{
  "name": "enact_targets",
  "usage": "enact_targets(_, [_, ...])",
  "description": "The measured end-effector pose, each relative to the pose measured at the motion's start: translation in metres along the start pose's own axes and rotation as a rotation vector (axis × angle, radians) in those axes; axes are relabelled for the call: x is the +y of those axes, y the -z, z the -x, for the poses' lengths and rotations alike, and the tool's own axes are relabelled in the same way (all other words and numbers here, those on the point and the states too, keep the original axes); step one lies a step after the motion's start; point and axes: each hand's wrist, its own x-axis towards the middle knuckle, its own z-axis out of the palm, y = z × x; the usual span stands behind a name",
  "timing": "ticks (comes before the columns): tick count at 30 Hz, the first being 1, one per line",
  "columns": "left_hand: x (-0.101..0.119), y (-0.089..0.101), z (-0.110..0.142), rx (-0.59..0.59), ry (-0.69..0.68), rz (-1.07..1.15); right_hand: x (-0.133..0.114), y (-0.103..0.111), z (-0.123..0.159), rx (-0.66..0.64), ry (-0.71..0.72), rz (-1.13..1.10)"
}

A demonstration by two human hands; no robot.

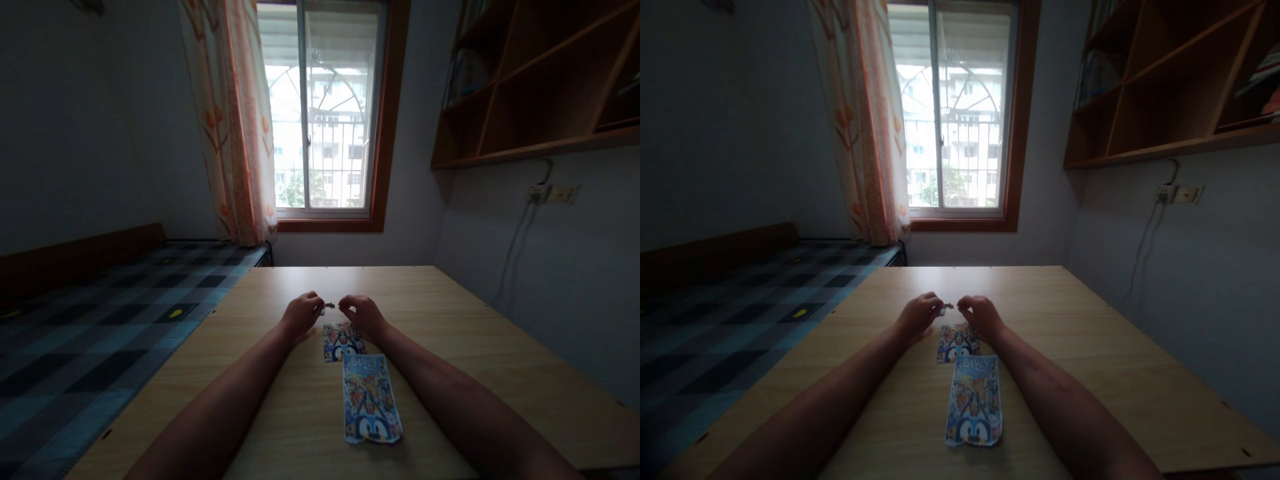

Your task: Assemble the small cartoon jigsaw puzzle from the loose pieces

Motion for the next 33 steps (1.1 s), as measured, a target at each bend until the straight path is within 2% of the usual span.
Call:
enact_targets(4, [0.001,0.000,0.000,-0.007,-0.013,-0.003,0.000,0.001,0.000,0.007,0.003,0.029])
enact_targets(9, [0.008,-0.001,0.000,-0.014,-0.066,-0.011,0.000,0.001,0.001,-0.042,0.017,0.072])
enact_targets(13, [0.007,-0.001,0.000,-0.018,-0.034,0.049,0.001,0.000,0.001,-0.058,0.040,0.082])
enact_targets(20, [-0.006,-0.001,0.000,0.019,0.139,0.120,-0.002,0.001,0.002,-0.057,0.041,0.103])
enact_targets(25, [-0.014,0.003,0.000,0.064,0.384,0.062,0.001,0.001,0.003,-0.057,-0.018,0.103])
enact_targets(28, [-0.017,0.005,0.000,0.047,0.492,0.032,0.005,0.001,0.003,-0.050,-0.042,0.098])
enact_targets(33, [-0.016,0.008,0.000,-0.014,0.563,0.002,0.007,0.000,0.003,-0.073,-0.068,0.099])
